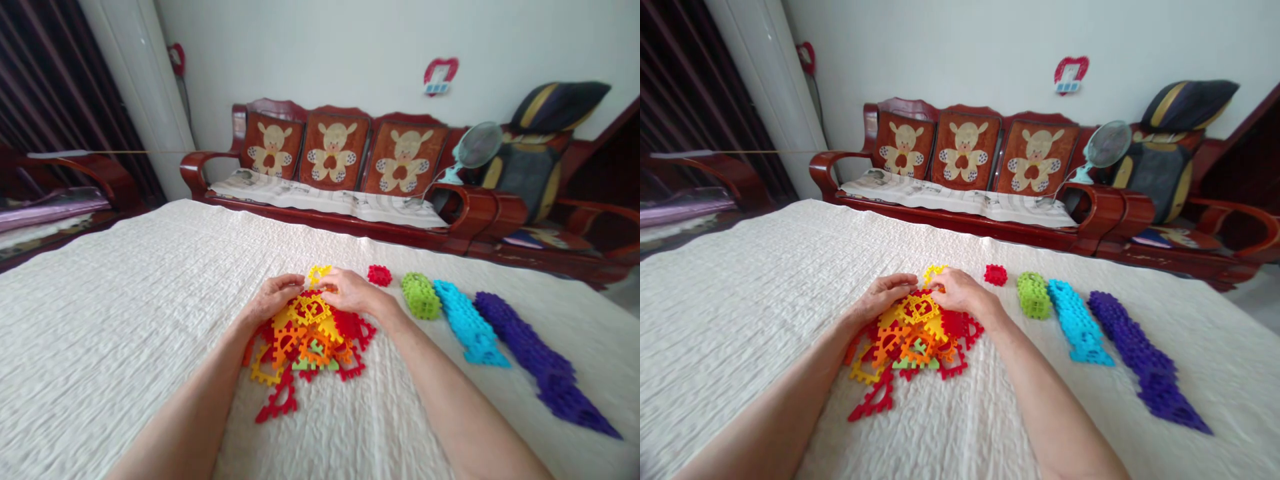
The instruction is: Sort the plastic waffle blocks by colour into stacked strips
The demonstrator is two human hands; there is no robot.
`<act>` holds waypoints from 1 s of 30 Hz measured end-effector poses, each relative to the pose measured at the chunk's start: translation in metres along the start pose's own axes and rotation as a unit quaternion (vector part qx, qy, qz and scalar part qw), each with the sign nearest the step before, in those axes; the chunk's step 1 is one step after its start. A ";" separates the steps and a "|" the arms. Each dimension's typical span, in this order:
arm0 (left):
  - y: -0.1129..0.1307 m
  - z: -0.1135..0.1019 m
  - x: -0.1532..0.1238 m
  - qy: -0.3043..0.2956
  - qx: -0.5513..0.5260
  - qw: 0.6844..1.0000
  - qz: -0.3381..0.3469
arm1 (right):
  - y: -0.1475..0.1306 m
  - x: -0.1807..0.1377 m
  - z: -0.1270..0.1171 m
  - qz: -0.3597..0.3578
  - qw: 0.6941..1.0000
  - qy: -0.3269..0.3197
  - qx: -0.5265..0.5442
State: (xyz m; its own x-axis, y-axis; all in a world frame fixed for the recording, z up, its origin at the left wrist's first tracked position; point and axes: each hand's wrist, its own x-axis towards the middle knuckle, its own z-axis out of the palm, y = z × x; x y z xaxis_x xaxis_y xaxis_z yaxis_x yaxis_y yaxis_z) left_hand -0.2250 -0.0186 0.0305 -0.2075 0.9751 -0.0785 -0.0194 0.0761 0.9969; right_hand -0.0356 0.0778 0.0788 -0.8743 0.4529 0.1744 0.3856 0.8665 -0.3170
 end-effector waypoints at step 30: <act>-0.009 -0.004 0.004 -0.004 0.088 0.995 0.037 | 0.037 -0.107 -0.006 0.128 0.983 0.098 -0.091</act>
State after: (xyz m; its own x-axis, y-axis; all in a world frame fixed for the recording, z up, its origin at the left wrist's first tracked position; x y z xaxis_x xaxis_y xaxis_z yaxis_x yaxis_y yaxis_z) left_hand -0.2297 -0.0159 0.0211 -0.1933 0.9811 -0.0061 0.1668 0.0390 0.9852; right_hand 0.0738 0.0625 0.0540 -0.6751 0.6770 0.2931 0.6475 0.7342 -0.2044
